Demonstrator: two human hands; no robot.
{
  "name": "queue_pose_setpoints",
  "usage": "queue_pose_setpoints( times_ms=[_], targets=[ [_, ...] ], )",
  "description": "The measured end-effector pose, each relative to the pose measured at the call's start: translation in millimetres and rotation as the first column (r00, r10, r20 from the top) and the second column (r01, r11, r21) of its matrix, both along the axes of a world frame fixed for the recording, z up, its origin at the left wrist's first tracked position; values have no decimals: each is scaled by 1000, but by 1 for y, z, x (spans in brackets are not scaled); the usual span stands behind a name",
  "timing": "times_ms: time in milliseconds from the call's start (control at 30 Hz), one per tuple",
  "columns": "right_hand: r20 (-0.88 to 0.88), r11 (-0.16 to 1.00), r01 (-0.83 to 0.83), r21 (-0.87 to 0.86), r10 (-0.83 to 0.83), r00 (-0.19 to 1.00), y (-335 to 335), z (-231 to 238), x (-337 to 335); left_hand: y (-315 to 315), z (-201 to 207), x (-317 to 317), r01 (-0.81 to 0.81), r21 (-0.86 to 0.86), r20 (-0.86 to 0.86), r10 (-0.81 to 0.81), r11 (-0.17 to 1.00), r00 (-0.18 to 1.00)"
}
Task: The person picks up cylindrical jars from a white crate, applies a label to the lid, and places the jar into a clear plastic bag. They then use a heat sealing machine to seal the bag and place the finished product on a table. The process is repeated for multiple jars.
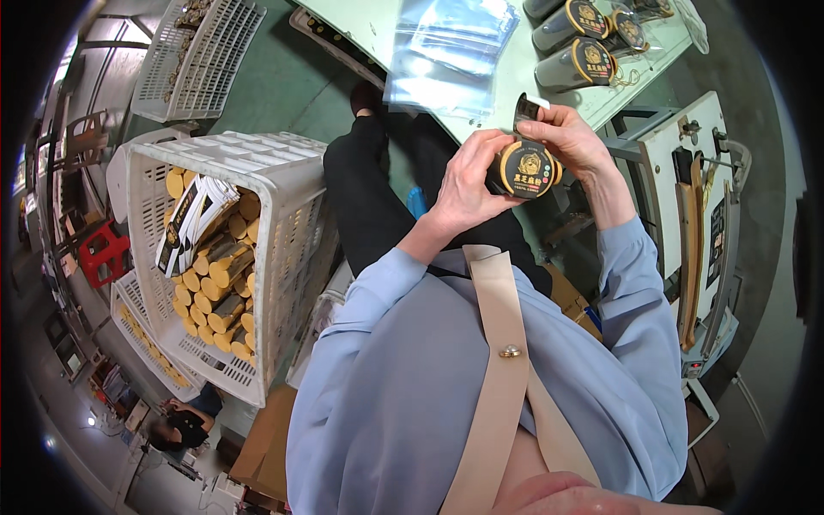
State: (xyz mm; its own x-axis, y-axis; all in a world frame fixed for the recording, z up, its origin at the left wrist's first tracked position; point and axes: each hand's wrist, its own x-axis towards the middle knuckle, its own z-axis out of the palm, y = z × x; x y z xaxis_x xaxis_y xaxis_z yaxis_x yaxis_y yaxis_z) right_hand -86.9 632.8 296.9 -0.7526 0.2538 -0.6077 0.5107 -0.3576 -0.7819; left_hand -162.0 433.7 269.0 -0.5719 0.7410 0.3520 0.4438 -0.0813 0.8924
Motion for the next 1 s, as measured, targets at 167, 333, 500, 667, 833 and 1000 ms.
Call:
queue_pose_setpoints(
  times_ms=[167,333,500,667,833,1000],
  targets=[
    [35,998,-31,-49,32,999,1,4,-1,0,-5,-1,9,-4,22,-9,1000,1000],
    [52,996,-45,-79,49,997,0,6,-2,-2,-10,2,-22,-4,70,23,1000,997],
    [51,994,-24,-104,29,998,-2,15,-4,-2,-11,1,26,-24,117,-23,999,993],
    [65,995,-56,-86,62,996,3,11,-4,-4,-8,1,3,-36,88,1,999,996],
    [91,995,-80,-64,86,992,4,13,-6,-3,-8,1,12,-6,140,-11,1000,990],
    [98,993,-112,-30,115,989,10,3,-3,-2,-10,0,14,-2,90,-14,1000,996]
  ],
)
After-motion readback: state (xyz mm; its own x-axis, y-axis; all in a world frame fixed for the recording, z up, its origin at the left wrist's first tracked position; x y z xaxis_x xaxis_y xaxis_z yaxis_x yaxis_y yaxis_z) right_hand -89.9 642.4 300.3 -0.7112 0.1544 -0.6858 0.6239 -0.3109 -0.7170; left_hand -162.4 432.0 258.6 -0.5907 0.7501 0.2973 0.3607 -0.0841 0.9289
